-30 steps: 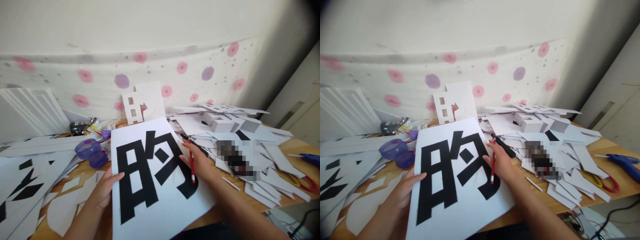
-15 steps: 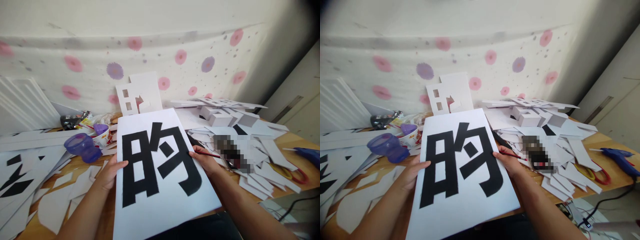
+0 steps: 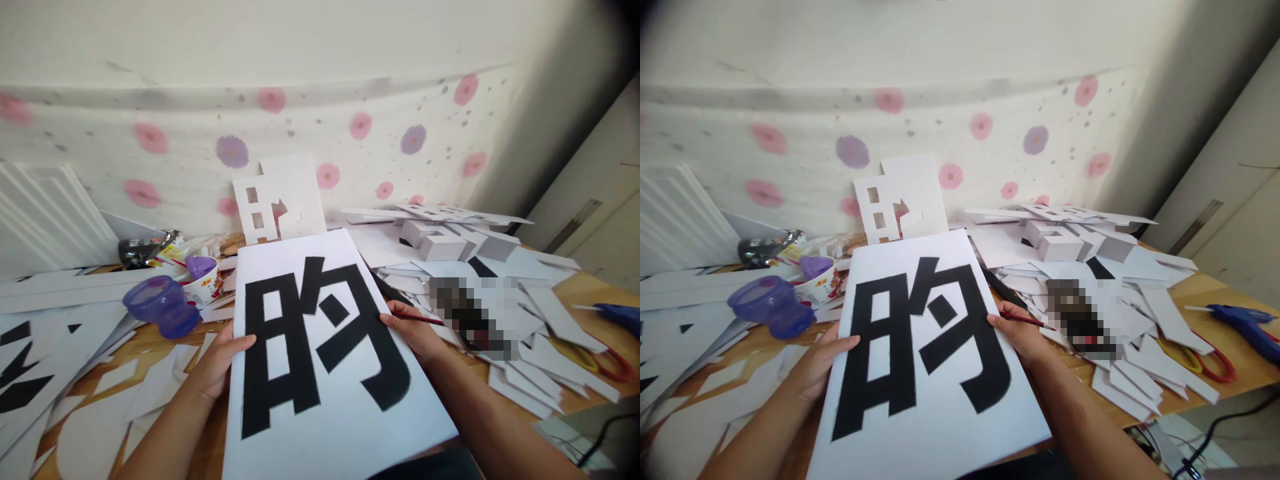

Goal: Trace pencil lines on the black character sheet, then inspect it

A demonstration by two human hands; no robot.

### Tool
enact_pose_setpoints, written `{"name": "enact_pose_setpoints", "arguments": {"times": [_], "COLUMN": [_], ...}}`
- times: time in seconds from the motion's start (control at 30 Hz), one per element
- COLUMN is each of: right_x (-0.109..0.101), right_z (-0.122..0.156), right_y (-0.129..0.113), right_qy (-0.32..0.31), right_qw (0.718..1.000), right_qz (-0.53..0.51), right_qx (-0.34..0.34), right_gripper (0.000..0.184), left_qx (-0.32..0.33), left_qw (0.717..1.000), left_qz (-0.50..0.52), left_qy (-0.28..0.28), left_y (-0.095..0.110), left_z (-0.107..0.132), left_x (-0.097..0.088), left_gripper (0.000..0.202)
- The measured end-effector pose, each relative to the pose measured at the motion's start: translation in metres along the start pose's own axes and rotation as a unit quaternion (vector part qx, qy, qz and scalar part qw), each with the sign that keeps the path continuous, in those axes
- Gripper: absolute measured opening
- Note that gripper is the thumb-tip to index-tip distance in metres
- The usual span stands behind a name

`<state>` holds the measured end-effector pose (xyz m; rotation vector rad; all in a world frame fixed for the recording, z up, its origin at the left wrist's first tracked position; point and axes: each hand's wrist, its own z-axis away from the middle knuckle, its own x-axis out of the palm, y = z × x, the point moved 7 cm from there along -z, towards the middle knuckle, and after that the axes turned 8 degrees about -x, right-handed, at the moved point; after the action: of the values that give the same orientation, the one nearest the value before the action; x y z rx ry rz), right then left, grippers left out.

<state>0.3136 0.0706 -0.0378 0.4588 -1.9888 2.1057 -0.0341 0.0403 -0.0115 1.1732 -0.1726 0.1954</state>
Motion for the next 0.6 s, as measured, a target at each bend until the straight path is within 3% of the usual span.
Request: {"name": "enact_pose_setpoints", "arguments": {"times": [0.6], "right_x": [0.0042], "right_z": [-0.0005], "right_y": [-0.0011], "right_qy": [-0.034], "right_qw": [0.999], "right_qz": [-0.025], "right_qx": [0.003], "right_gripper": [0.032], "left_qx": [-0.008], "left_qw": [0.999], "left_qz": [0.026], "left_qy": [-0.039], "left_y": [-0.0024], "left_z": [-0.0028], "left_x": [0.0046], "left_gripper": [0.048]}}
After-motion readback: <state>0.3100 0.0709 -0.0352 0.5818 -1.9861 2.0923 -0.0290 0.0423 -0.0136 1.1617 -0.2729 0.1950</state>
